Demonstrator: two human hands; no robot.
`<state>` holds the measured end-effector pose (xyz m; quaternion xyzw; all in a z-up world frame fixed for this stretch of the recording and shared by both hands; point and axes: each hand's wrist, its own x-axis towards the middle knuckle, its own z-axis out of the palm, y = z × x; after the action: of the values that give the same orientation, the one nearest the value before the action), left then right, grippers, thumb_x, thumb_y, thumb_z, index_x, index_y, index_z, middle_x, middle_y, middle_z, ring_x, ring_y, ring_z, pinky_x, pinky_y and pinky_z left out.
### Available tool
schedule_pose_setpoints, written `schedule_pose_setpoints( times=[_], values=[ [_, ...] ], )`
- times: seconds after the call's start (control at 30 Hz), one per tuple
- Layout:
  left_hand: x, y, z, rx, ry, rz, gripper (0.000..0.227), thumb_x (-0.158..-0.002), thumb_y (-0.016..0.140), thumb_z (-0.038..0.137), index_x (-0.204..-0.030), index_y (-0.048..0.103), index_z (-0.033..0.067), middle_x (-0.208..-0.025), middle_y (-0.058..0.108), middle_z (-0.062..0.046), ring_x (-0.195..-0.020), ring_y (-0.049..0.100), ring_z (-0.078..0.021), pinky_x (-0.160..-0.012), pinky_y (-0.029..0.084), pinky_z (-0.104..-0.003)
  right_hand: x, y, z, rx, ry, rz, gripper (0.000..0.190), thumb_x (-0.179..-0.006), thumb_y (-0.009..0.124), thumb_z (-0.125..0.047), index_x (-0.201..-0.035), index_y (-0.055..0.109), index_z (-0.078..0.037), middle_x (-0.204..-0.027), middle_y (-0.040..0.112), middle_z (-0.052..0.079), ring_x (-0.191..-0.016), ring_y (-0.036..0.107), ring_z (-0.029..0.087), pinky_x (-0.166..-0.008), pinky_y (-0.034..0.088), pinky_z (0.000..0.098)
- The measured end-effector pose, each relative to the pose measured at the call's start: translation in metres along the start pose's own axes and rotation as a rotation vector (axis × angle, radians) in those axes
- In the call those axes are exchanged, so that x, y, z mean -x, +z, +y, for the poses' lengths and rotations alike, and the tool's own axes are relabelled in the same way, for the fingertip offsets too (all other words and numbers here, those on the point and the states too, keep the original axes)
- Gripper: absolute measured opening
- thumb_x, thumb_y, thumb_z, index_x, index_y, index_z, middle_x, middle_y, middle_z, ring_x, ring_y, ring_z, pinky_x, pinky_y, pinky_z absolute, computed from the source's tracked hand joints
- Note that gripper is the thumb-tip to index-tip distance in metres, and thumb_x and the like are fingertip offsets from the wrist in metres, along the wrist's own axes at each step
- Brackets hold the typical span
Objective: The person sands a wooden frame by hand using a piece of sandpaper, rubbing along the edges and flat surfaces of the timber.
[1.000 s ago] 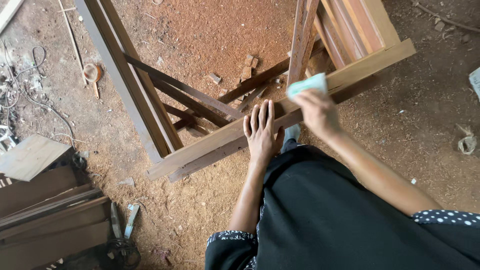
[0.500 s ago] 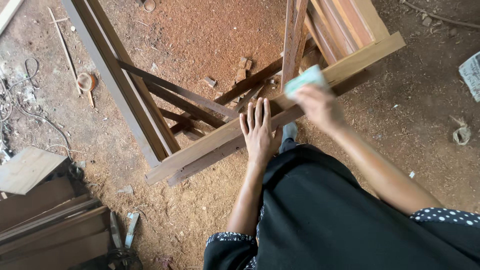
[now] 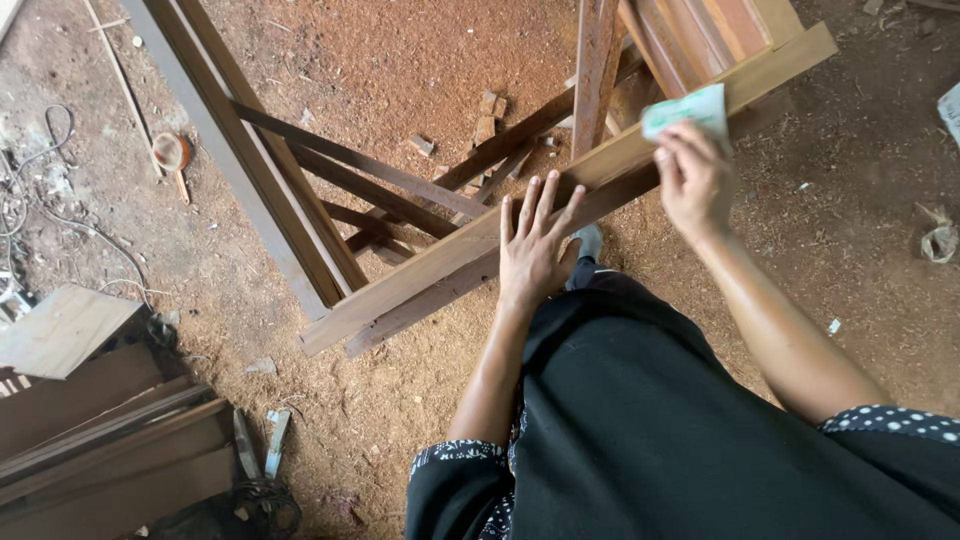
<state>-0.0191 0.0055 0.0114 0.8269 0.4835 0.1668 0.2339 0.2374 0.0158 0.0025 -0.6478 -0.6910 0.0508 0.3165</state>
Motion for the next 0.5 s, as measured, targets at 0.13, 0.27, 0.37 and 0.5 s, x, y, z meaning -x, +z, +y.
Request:
schedule_pose_setpoints(
  times=[0.13, 0.27, 0.37, 0.5],
  values=[
    [0.0, -0.001, 0.0, -0.045, -0.001, -0.002, 0.078, -0.089, 0.069, 0.039, -0.159, 0.034, 0.0395, -0.171, 0.025, -0.005, -0.159, 0.023, -0.0254, -0.13, 0.014, -0.056, 0.023, 0.03, -0.034, 0.011, -0.286, 0.036, 0.008, -0.102, 0.066, -0.01, -0.101, 0.073, -0.006, -0.113, 0.074, 0.008, -0.111, 0.07, 0.027, -0.1, 0.059, 0.0421],
    [0.001, -0.002, -0.002, 0.006, 0.025, 0.028, 0.082, -0.086, 0.071, 0.039, -0.159, 0.033, 0.0342, -0.171, 0.024, -0.006, -0.159, 0.022, -0.0266, -0.131, 0.014, -0.056, 0.008, 0.005, 0.005, -0.027, 0.014, -0.002, 0.015, -0.107, 0.06, 0.001, -0.097, 0.07, -0.006, -0.114, 0.074, 0.01, -0.107, 0.069, 0.025, -0.094, 0.056, 0.0364],
    [-0.001, -0.003, -0.004, 0.01, 0.005, -0.004, 0.087, -0.084, 0.071, 0.039, -0.161, 0.031, 0.0249, -0.17, 0.024, -0.007, -0.159, 0.021, -0.0266, -0.13, 0.013, -0.055, 0.0, 0.021, -0.005, 0.056, -0.064, 0.105, 0.008, -0.104, 0.066, -0.004, -0.098, 0.071, -0.006, -0.111, 0.074, 0.01, -0.103, 0.068, 0.027, -0.098, 0.053, 0.0415],
    [0.0, -0.005, -0.004, 0.038, -0.013, -0.043, 0.093, -0.083, 0.071, 0.04, -0.161, 0.029, 0.0115, -0.17, 0.023, -0.007, -0.16, 0.021, -0.0264, -0.131, 0.012, -0.054, 0.019, 0.031, -0.026, -0.029, -0.246, 0.048, 0.009, -0.103, 0.064, -0.005, -0.097, 0.069, -0.009, -0.11, 0.072, 0.009, -0.11, 0.068, 0.027, -0.104, 0.054, 0.0429]
  ],
)
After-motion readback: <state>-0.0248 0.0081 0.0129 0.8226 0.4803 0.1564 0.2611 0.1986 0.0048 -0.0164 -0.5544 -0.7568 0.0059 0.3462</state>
